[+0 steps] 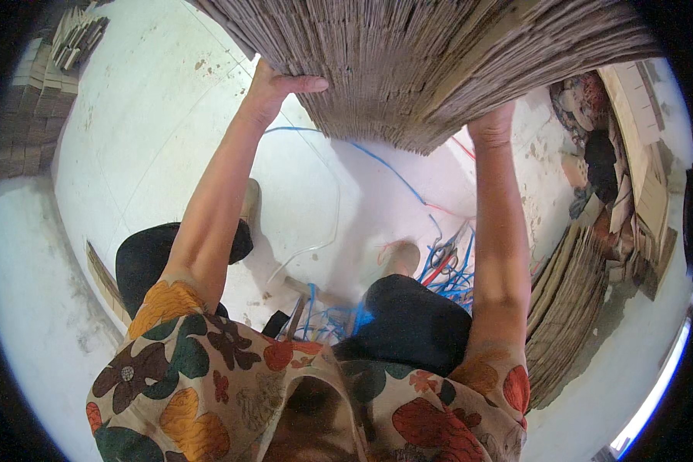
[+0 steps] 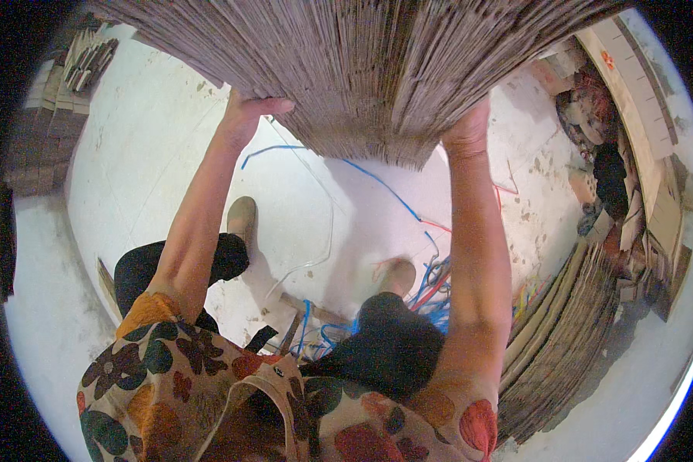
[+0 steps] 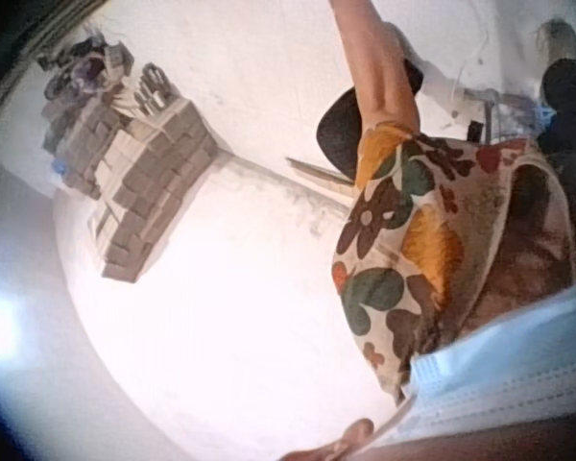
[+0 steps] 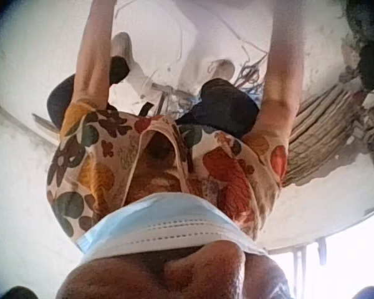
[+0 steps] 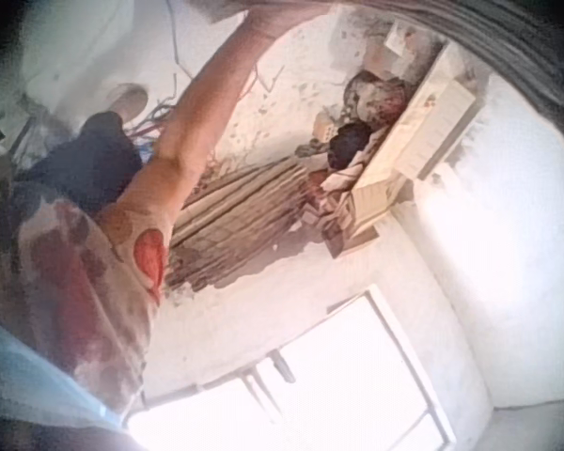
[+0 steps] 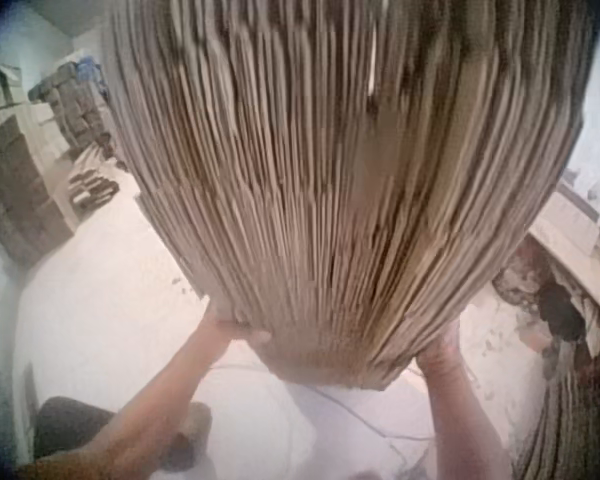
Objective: The person gathers flat cardboard pieces from a pile, stacks them into a neat bundle, and ties the bundle with blue and red plastic strips. The person repeats this process to create multiple tied bundles.
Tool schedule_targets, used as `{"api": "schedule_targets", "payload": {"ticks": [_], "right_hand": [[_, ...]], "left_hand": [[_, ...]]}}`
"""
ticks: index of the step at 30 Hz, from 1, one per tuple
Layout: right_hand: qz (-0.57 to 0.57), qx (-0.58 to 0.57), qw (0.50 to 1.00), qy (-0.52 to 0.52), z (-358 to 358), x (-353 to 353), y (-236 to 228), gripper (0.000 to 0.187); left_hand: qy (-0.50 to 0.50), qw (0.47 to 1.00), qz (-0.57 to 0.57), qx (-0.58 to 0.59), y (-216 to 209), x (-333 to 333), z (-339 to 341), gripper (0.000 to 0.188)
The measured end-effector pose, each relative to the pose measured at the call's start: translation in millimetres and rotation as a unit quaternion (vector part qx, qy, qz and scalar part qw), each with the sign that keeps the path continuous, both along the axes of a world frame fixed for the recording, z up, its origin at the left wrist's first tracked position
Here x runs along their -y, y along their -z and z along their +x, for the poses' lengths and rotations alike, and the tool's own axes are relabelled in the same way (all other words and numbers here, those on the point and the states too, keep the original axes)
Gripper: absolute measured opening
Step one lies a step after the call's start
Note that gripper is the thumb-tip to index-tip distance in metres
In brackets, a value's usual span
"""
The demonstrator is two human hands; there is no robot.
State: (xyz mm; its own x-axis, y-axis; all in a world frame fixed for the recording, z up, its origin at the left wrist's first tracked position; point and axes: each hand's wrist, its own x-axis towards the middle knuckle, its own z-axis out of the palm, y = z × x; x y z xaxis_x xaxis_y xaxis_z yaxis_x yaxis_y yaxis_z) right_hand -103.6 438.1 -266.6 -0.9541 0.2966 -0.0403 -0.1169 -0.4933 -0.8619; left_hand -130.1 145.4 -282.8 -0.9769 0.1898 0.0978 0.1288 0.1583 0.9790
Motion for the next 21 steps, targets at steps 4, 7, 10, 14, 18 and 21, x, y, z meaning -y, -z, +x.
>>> {"api": "schedule_targets", "payload": {"ticks": [4,7,10,14,18,21], "right_hand": [[0.001,-0.014,1.000,0.000,0.9,-8.3,-44.9,0.054],[0.008,-0.006,1.000,0.007,5.4,-11.0,-57.0,0.057],[0.035,-0.003,0.999,-0.011,5.6,-36.6,4.5,0.058],[-0.007,-0.038,0.999,0.012,11.1,-22.2,60.3,0.057],[-0.035,0.005,0.999,0.019,8.9,-13.0,30.0,0.053],[-0.026,0.016,1.000,0.008,6.2,-19.2,17.3,0.052]], "left_hand": [[0.056,0.996,0.038,-0.050,-41.6,3.3,-4.2,0.070],[0.059,0.995,0.072,-0.035,-48.7,-2.8,-3.3,0.068],[0.050,0.995,0.076,0.048,-15.0,-12.5,-0.4,0.067],[0.026,0.999,0.031,0.005,23.2,-18.1,-4.3,0.074],[0.032,0.999,0.033,0.016,13.1,-17.0,-6.2,0.065],[0.037,0.999,0.010,-0.018,11.2,-7.7,-14.8,0.064]]}}
